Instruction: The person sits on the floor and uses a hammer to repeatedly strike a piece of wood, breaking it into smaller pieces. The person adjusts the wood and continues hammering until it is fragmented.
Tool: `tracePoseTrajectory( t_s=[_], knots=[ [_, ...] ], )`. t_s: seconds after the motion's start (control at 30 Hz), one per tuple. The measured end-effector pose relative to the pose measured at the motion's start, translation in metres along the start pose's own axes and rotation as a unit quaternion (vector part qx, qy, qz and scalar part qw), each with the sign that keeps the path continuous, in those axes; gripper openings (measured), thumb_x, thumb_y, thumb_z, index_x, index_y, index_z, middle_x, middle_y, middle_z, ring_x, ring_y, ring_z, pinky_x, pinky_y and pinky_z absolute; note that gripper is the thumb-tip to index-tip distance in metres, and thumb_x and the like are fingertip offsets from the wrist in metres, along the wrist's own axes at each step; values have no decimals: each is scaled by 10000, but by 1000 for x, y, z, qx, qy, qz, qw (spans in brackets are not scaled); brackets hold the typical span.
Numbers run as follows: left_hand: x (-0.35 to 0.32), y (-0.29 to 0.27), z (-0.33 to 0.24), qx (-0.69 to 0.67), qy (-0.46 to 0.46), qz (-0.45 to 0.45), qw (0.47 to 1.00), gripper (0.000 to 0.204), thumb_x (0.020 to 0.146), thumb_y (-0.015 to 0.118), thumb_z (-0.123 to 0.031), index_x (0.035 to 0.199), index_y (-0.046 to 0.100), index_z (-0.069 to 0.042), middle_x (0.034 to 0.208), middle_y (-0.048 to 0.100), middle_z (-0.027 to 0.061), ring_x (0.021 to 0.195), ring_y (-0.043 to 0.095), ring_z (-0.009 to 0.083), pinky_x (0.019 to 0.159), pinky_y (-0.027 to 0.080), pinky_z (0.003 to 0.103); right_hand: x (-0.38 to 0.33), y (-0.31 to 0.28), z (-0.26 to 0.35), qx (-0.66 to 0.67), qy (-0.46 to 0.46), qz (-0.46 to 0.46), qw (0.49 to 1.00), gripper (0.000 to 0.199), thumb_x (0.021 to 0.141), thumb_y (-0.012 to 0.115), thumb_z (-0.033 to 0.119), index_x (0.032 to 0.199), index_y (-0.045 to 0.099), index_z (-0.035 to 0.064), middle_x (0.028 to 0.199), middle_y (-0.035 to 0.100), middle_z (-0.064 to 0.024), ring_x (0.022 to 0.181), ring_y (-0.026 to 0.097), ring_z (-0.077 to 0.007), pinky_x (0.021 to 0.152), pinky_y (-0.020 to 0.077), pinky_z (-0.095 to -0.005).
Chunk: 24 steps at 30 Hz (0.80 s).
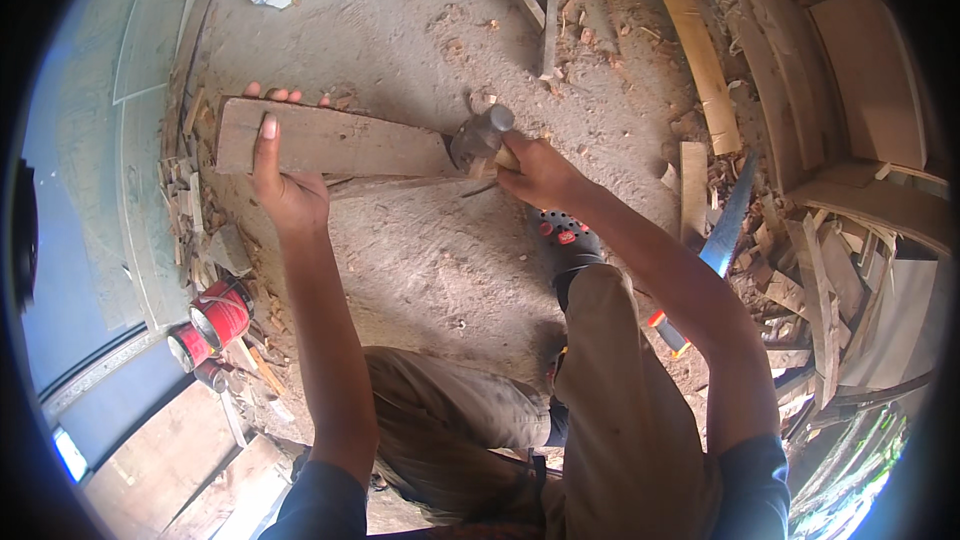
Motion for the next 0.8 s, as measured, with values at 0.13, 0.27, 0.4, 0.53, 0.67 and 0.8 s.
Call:
tracePoseTrajectory(
  t_s=[0.13,0.27,0.4,0.53,0.67,0.8],
  knots=[
    [1,-3,0,4,3,-2,1000,512,883,616,-65,1361,447,10,1142,592,131,1072,564,243,915,523,516,-1,8,-4,-37,17,33,999,308,846,644,151,1041,497,-37,866,647,-270,849,655,-440,746,521,-496],
    [2,-5,4,-24,1,-5,1000,496,895,598,-76,1359,446,13,1138,593,133,1070,565,245,914,523,518,-9,13,-3,-54,-91,-37,994,267,871,639,128,965,473,-59,739,605,-267,700,635,-441,638,500,-481],
    [5,-8,2,-5,2,-30,1000,494,900,596,-95,1359,445,9,1136,589,136,1060,564,248,909,521,520,-8,18,-15,-65,-65,-54,994,266,879,638,127,902,442,-50,724,598,-266,699,623,-468,623,496,-493],
    [10,-21,8,-16,-6,-57,998,493,892,621,-132,1338,458,-2,1128,580,130,1048,564,247,905,517,517,-8,26,-19,-66,-61,-54,994,295,886,625,144,993,427,-47,784,617,-268,735,632,-475,651,517,-527],
    [15,-37,11,3,-17,-61,998,494,936,583,-249,1364,440,-49,1172,557,96,1106,543,231,982,469,558,-4,30,-14,-92,-67,-52,992,337,889,628,158,1061,428,-52,806,634,-267,738,647,-463,643,534,-531],
    [17,-45,16,-42,-28,-82,995,525,872,664,-190,1334,466,-36,1116,581,106,1048,564,243,907,502,534,-7,32,-16,-66,-54,-81,993,361,880,644,163,1080,436,-54,792,644,-264,715,650,-461,625,537,-525]
  ],
)
Point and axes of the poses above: each hand's wrist, its own x-axis towards the middle knuckle, its own y-axis out of the palm, z = x × y, the point moved 10 cm from there along x, towards the middle knuckle
